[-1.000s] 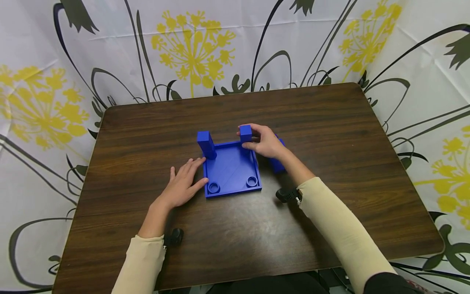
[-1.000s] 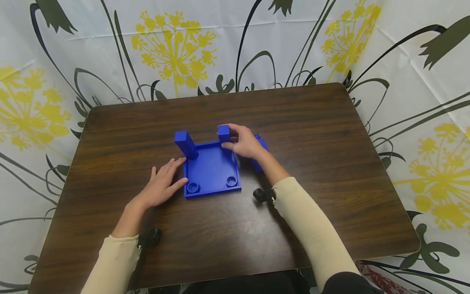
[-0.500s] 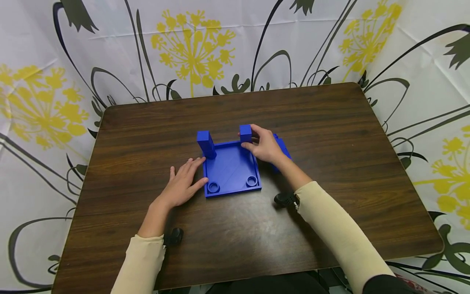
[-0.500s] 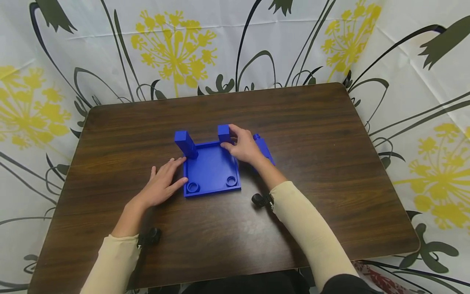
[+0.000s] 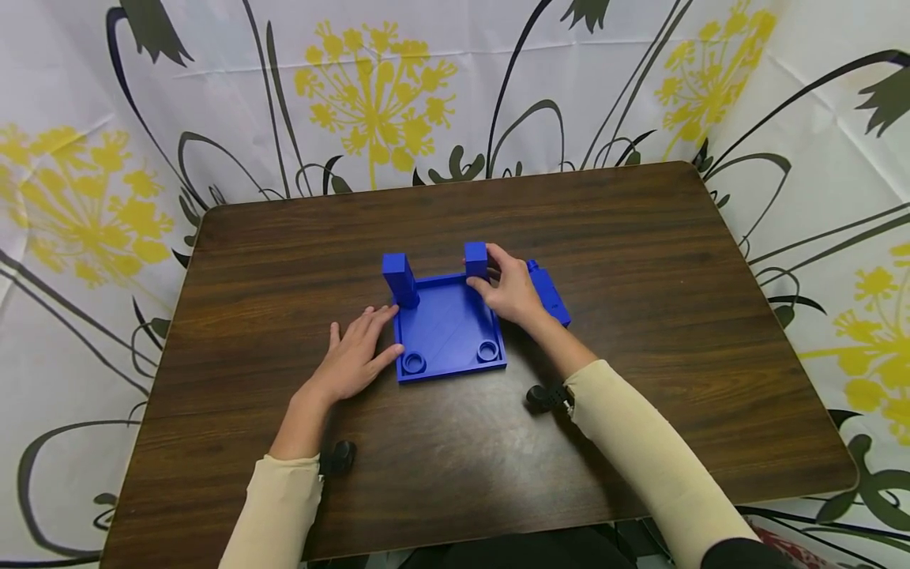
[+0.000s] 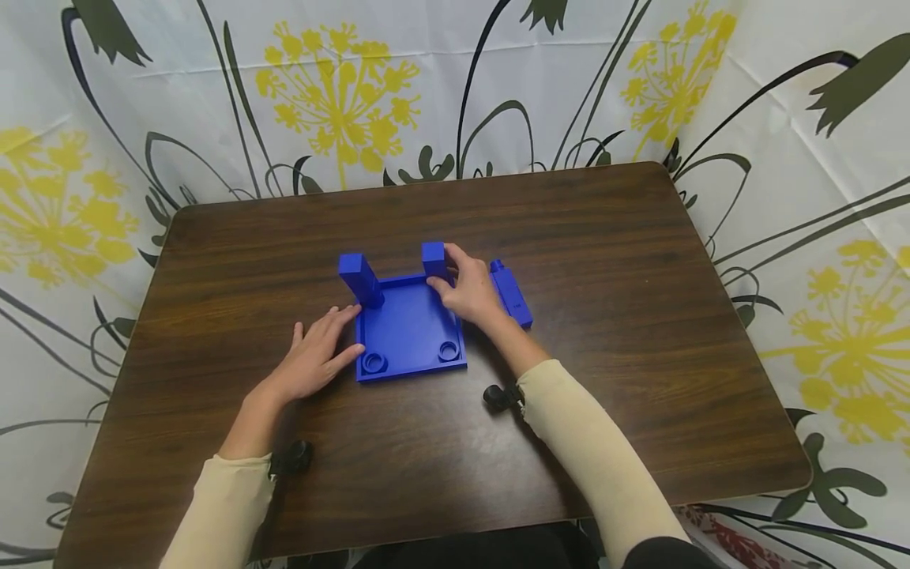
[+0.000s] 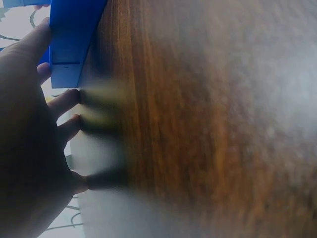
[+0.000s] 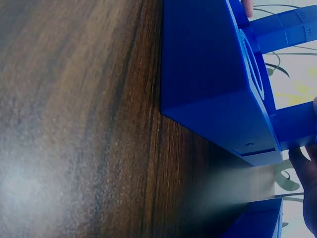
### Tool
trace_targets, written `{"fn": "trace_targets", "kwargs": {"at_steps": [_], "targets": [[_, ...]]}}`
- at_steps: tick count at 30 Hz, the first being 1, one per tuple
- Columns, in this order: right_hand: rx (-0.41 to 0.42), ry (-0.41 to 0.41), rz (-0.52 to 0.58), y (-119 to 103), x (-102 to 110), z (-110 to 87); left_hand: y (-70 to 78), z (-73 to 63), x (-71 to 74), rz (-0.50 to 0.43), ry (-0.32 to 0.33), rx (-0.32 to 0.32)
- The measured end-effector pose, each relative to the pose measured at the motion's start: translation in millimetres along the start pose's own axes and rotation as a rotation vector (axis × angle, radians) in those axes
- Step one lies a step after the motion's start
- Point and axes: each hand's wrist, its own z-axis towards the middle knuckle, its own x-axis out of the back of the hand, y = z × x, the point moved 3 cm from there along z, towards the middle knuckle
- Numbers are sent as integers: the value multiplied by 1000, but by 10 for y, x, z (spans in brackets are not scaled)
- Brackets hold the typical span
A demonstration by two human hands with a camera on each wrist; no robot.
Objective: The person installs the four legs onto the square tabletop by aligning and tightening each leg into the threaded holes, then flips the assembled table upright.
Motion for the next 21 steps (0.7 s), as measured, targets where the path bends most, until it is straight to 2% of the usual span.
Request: {"fn": "trace_targets", "kwargs": {"at_steps": [9, 21], "targets": [[4, 56, -45, -6, -20, -23, 25, 6, 4, 24, 2, -2], [16, 114, -19, -33, -74, -57, 24, 4, 1, 37, 5, -5]]}}
